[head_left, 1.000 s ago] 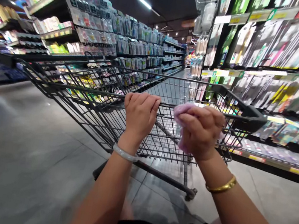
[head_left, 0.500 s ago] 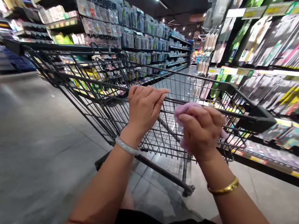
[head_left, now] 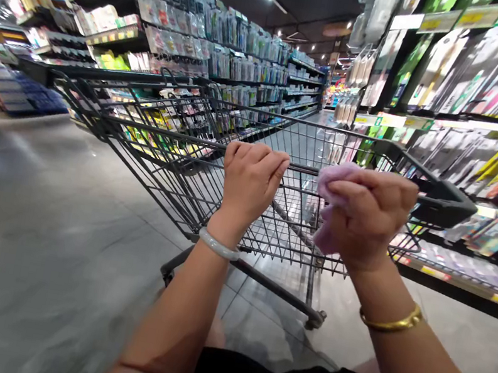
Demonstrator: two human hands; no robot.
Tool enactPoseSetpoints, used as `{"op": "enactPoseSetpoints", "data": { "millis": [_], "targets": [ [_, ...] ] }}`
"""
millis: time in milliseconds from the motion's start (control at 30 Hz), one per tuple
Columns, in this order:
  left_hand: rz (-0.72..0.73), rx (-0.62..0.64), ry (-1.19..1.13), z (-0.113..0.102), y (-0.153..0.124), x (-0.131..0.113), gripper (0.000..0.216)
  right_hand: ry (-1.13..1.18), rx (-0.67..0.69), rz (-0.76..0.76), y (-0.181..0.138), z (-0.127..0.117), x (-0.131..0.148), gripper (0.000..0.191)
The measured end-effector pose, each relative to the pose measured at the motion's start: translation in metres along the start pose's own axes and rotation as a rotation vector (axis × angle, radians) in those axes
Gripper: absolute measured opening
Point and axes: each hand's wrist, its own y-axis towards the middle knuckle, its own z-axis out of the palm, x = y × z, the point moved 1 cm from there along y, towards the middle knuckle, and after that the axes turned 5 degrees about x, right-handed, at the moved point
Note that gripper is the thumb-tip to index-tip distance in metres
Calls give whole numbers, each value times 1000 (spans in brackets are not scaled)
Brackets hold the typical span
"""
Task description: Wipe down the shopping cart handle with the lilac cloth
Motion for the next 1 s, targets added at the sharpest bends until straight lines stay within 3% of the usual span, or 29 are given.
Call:
{"op": "enactPoseSetpoints", "data": {
  "millis": [167,233,367,467,700,833,900,1000],
  "targets": [
    [5,1,7,0,1,0,25,-50,231,-207,-18,13,19,24],
    [2,-7,12,0,1,0,24,-32,217,-206,-15,8,18,25],
    [-2,-20,15,1,1,0,26,23,8,14,6,-12,-5,22],
    [-13,-27,16,1,1,-1,27,4,-8,95,12,-15,-12,23],
    [-34,-25,54,0,2,-2,30,-19,159,-150,4,-4,10,23],
    [-42,-47,79,1,2,-2,33,25,14,84,17,-24,-15,23],
    [-49,-60,81,1,2,-1,34,19,10,190,21,-30,-23,24],
    [-59,-86,61,0,2,-1,35,36,103,147,22,-27,-12,26]
  ]
}}
